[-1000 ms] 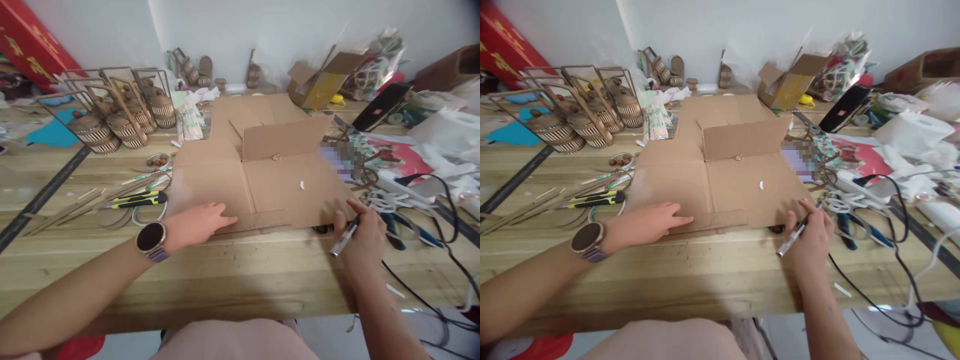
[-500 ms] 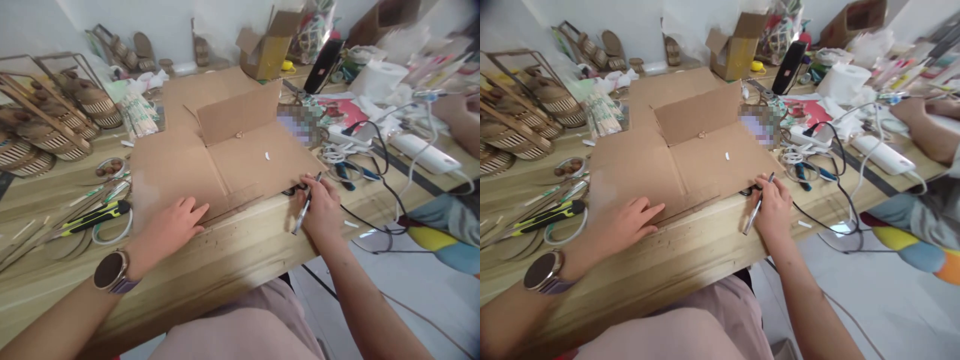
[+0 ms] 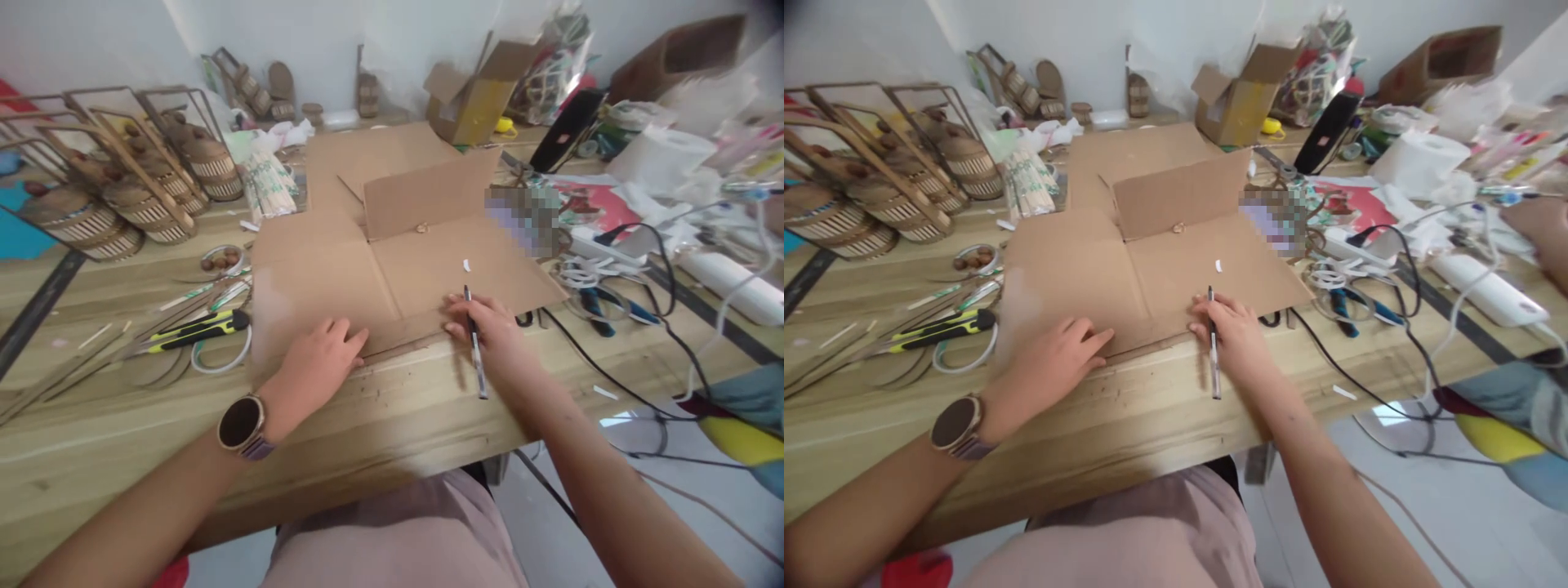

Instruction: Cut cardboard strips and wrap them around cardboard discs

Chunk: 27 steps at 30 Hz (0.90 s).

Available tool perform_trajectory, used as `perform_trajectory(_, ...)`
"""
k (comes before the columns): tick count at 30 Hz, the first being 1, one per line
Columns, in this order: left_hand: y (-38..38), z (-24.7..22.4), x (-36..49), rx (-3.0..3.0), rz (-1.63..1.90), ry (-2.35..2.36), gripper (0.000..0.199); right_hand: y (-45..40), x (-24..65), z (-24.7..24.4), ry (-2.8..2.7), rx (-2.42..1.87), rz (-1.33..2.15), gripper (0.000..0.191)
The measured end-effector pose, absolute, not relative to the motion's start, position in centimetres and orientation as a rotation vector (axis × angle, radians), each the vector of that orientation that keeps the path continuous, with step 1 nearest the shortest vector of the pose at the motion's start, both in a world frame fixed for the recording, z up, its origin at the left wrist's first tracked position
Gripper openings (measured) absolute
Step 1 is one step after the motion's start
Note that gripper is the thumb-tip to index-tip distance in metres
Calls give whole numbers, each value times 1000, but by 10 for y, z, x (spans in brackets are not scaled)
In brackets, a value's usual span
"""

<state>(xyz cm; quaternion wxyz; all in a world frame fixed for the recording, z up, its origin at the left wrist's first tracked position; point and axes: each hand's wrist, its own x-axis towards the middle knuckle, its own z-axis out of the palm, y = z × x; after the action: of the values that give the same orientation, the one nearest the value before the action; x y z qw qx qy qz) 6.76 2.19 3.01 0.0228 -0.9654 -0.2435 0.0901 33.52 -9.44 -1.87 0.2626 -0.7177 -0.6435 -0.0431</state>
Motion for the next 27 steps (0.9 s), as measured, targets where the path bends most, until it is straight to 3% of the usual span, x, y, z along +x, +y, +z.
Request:
perform_trajectory(11,15,25,86,-3055,213,-652,24,-85,369,-13,-2005,-1849,47,21)
perform_trajectory(27,7,7,99,-3081,49,-742,39,-95,382,-18,-1902,-1875,-38,23)
